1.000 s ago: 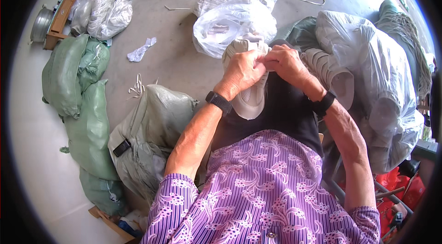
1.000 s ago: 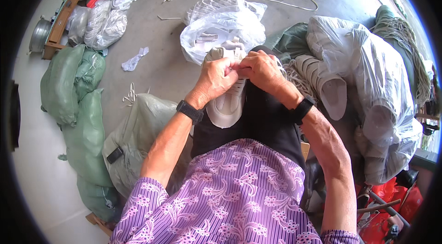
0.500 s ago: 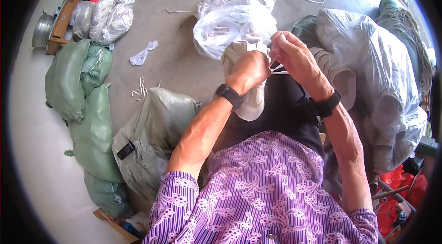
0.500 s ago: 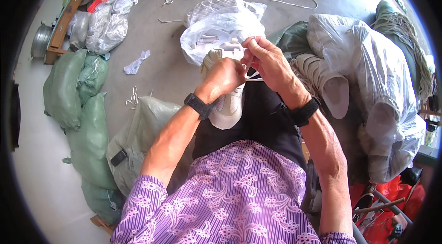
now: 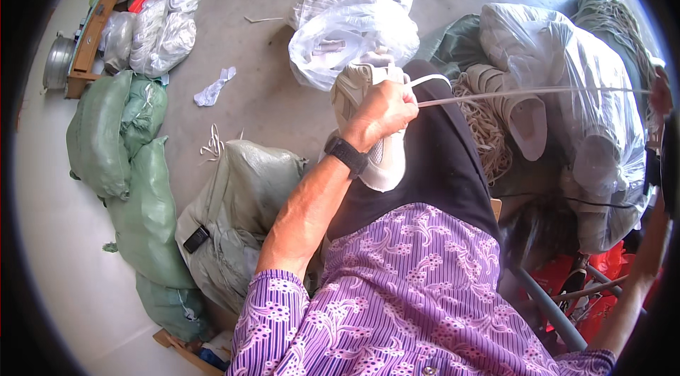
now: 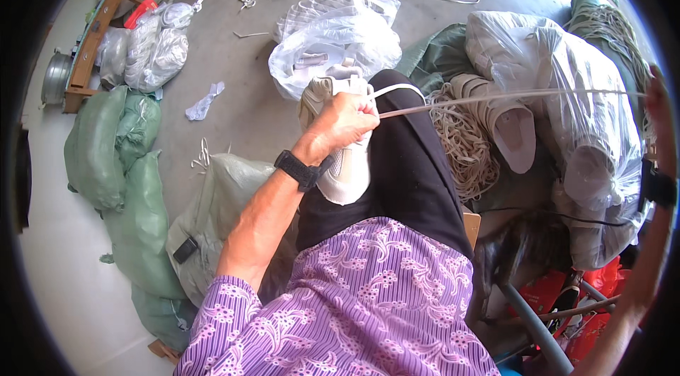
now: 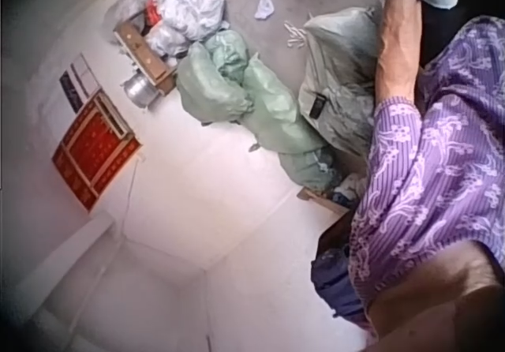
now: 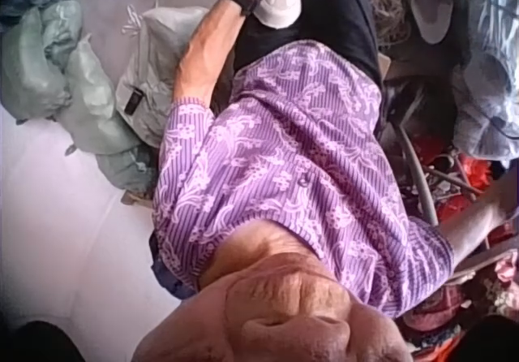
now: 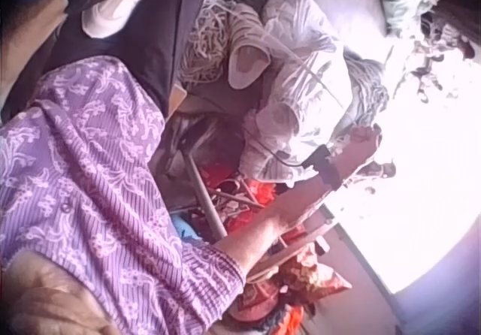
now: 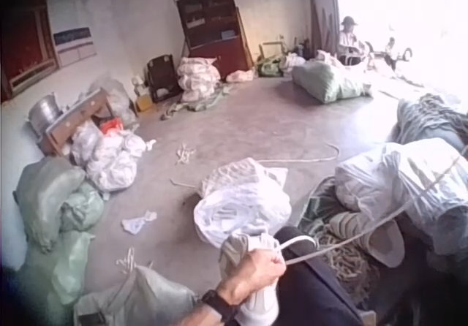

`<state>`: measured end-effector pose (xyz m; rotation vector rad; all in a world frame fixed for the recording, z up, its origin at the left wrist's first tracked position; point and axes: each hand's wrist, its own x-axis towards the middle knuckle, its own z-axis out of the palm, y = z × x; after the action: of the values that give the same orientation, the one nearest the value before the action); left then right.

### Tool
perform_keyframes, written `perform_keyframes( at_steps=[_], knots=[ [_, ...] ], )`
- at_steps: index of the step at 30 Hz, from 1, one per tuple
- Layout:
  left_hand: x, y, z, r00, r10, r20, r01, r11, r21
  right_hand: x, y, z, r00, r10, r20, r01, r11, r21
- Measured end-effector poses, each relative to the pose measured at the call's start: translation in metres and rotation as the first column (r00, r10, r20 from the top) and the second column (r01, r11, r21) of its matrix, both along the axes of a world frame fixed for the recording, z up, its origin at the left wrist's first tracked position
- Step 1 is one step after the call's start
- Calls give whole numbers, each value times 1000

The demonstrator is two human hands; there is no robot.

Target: Insert and thread laces into a new shoe.

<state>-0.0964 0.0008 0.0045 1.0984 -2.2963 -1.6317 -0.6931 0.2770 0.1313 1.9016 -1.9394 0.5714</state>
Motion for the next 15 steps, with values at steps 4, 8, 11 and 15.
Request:
perform_keyframes(
  at_steps=[4,8,11,15],
  knots=[
    [-4,0,7,986,98,-133,-86,992,95,-21,9,19,803,-137,580,115,991,75],
    [56,-9,27,926,314,-208,-242,920,309,170,-126,-55,621,-158,767,-21,976,218],
    [54,-20,18,909,329,-256,-266,931,252,277,-142,-101,986,-35,162,21,996,88],
    [68,-29,22,892,407,-195,-370,907,200,391,-193,-133,928,99,360,-191,955,228]
  ],
)
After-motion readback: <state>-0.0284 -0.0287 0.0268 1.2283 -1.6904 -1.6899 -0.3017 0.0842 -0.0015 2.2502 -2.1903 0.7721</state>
